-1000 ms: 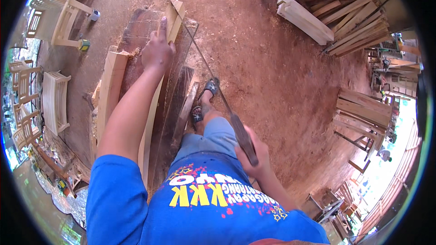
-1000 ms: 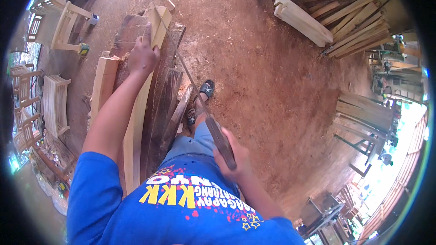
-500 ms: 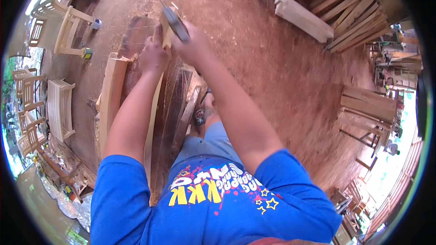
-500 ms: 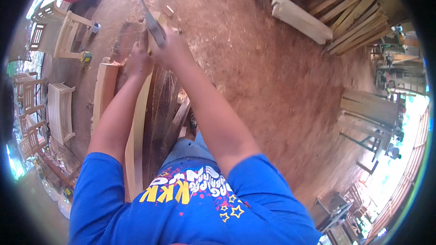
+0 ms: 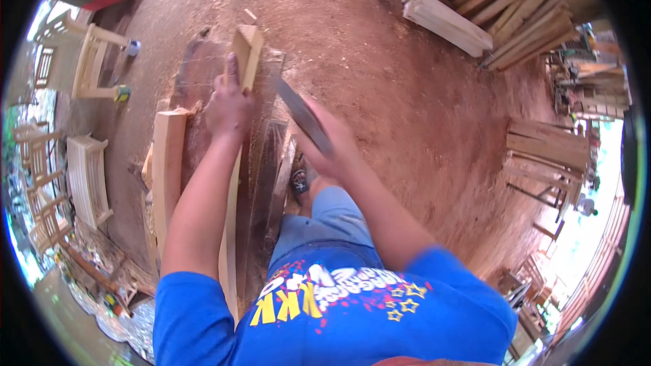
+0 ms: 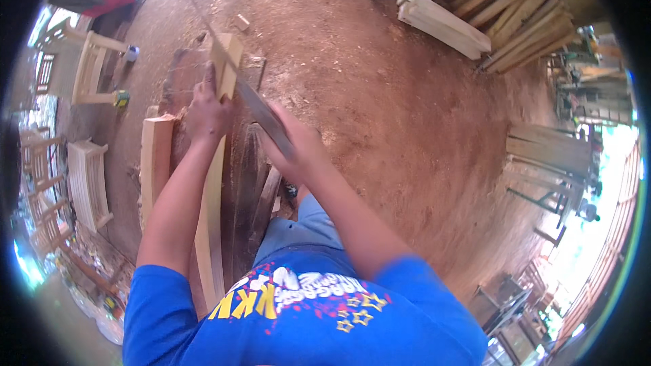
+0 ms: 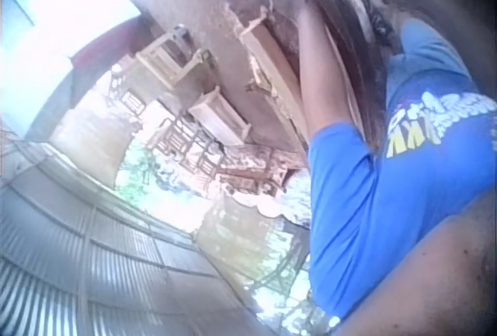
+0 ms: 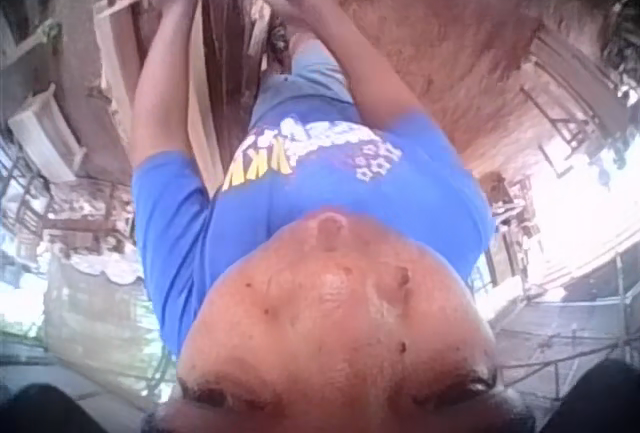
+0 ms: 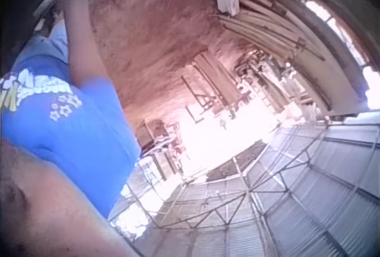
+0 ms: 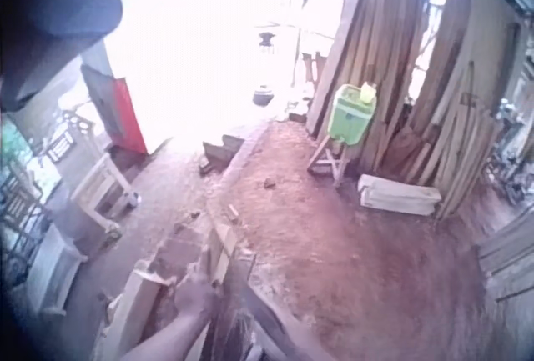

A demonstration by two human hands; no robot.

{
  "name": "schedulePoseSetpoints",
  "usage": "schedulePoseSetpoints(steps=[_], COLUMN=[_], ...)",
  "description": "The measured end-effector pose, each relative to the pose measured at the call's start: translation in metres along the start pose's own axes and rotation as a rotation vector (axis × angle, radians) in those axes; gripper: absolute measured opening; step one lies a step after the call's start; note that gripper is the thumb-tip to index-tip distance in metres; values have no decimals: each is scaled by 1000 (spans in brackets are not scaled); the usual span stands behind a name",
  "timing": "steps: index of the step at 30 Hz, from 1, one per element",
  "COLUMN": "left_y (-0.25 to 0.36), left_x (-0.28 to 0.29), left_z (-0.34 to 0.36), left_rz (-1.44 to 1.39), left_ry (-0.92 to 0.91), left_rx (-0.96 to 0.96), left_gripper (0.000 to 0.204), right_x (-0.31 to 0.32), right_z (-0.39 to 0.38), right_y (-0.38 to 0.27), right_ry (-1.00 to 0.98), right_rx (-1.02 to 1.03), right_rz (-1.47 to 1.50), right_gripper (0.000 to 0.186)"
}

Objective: Cutting a small piece of wood with a hand saw in a furniture workshop.

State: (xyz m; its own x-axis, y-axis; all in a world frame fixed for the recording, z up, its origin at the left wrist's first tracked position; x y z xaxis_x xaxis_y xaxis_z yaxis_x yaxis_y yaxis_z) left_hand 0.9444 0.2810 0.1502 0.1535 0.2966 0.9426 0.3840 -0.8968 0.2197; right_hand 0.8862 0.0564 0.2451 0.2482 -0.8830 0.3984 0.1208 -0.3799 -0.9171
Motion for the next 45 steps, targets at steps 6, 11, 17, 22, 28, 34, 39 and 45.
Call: schedulePoseSetpoints(steps=[6, 11, 17, 22, 28, 34, 39, 45], left_y=[3, 0, 2, -2, 11, -5, -2, -2], left_x=[8, 7, 11, 4, 16, 3, 14, 4], left_z=[1, 11, 6, -2, 2, 7, 4, -1], left_rz=[5, 27, 62, 0, 25, 10, 34, 47], left_ry=[55, 58, 16, -40, 44, -19, 32, 6], left_rx=[4, -18, 10, 7, 16, 15, 2, 10], left_gripper=[89, 87, 89, 89, 87, 88, 94, 93], right_x=[-48, -5, 63, 5, -54, -16, 64, 30], right_z=[130, -13, -196, -61, 166, 15, -189, -97], right_y=[-14, -13, -50, 1, -17, -15, -47, -21], right_ry=[-121, 53, -72, -10, -82, -29, -62, -52], right_rx=[-169, -5, -316, -73, -135, -60, -226, -112], right_rz=[-52, -55, -54, 47, -38, -102, -56, 31], right_gripper=[33, 49, 62, 54, 34, 48, 63, 63])
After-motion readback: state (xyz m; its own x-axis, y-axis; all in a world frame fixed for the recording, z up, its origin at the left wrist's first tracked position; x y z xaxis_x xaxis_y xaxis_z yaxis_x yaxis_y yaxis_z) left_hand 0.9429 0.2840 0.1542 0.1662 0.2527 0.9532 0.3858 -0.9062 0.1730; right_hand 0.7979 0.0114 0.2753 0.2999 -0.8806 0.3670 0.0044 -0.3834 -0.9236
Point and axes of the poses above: each hand's wrist, its own z-axis towards the middle knuckle, its own x-axis out of the back of the hand, y = z × x, the point moved 7 cm from there along z, towards the middle knuckle, and after that the axes turned 6 degrees about x, right-handed, at the moved point
